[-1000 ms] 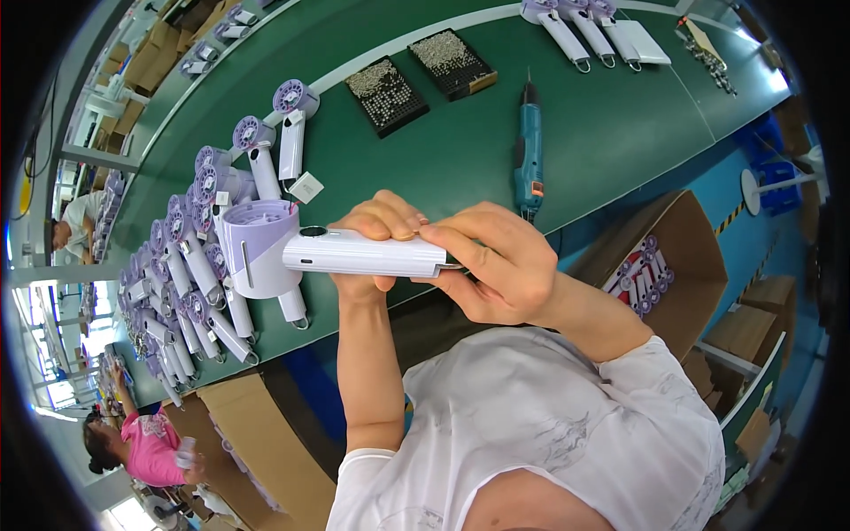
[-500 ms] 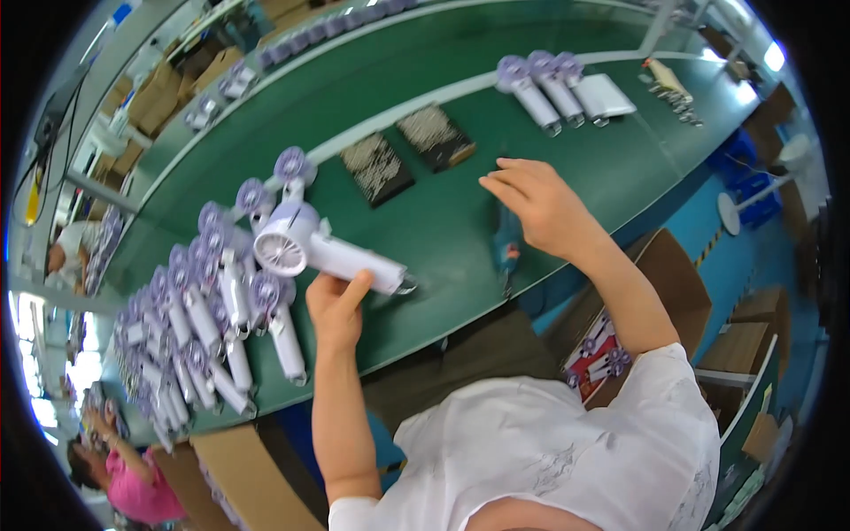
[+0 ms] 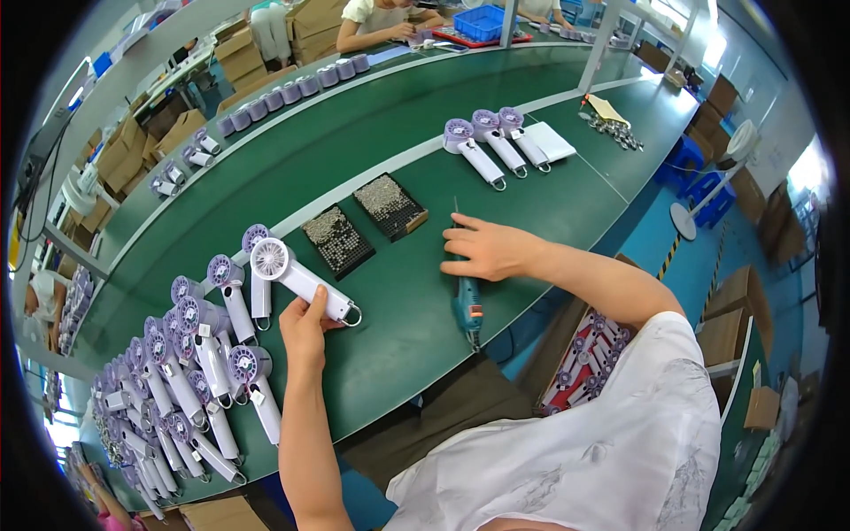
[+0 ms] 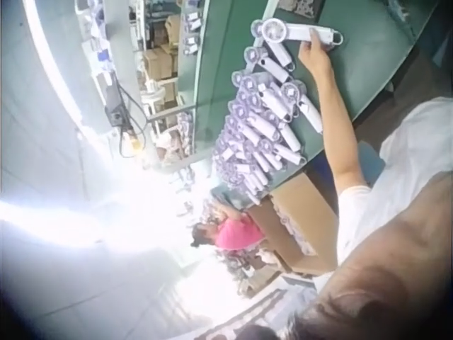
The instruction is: The person assembles handheld fans by fitting plastic casing pieces together, driving screws with an electric screwdriver, and placing the assembled fans into a cardboard box.
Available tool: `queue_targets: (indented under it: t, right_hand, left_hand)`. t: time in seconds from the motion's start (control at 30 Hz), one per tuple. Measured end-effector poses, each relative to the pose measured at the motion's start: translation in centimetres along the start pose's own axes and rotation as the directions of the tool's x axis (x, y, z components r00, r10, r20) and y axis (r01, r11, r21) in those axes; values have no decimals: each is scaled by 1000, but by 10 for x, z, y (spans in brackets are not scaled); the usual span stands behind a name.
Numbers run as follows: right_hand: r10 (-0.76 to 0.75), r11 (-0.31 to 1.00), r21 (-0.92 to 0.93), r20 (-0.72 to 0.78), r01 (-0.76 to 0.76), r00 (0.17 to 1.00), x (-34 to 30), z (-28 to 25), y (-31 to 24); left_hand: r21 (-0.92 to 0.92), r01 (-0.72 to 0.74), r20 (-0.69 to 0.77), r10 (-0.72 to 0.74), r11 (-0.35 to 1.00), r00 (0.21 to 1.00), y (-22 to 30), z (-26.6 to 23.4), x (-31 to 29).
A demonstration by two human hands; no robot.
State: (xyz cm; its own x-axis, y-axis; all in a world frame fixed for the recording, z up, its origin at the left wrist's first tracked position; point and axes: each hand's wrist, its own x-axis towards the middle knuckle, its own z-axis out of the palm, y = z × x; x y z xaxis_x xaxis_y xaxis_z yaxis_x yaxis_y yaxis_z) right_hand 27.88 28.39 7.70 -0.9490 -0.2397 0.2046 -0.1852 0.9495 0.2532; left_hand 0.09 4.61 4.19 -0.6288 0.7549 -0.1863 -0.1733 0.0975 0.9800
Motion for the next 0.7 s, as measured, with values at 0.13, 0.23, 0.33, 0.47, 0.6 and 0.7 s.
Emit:
queue_targets:
  t: [0.13,0.23,0.33,0.47,0.6,0.7]
  right_hand:
    - [210,974,156,-375,-161,903,6,-18,7]
    - [514,847,489,-648,-210,562,29,-7,14]
    - [717,694,709,-665,-125,210,76,-29,22]
    - [940,255,830,-334,496,76,136,-84,25]
    - [874,72,873,-288,482,391,176,-58,35]
    - [905,59,939,-194,339,378,211,-34,17]
  left_hand:
    - [-8,11,-11,-12,1000,1000,-8,4,-4]
    - [12,-17,-10,17,1000,1000,-6,1,-6]
    - [-12,42,18,-42,999,999,-8,0,-8]
    - [-46,75,37,-73,996,997,-8,-5,-8]
    - [-29,100,37,-99,995,994,-7,-2,-6]
    - [-18,126,6,-126,992,992,-8,-4,-7]
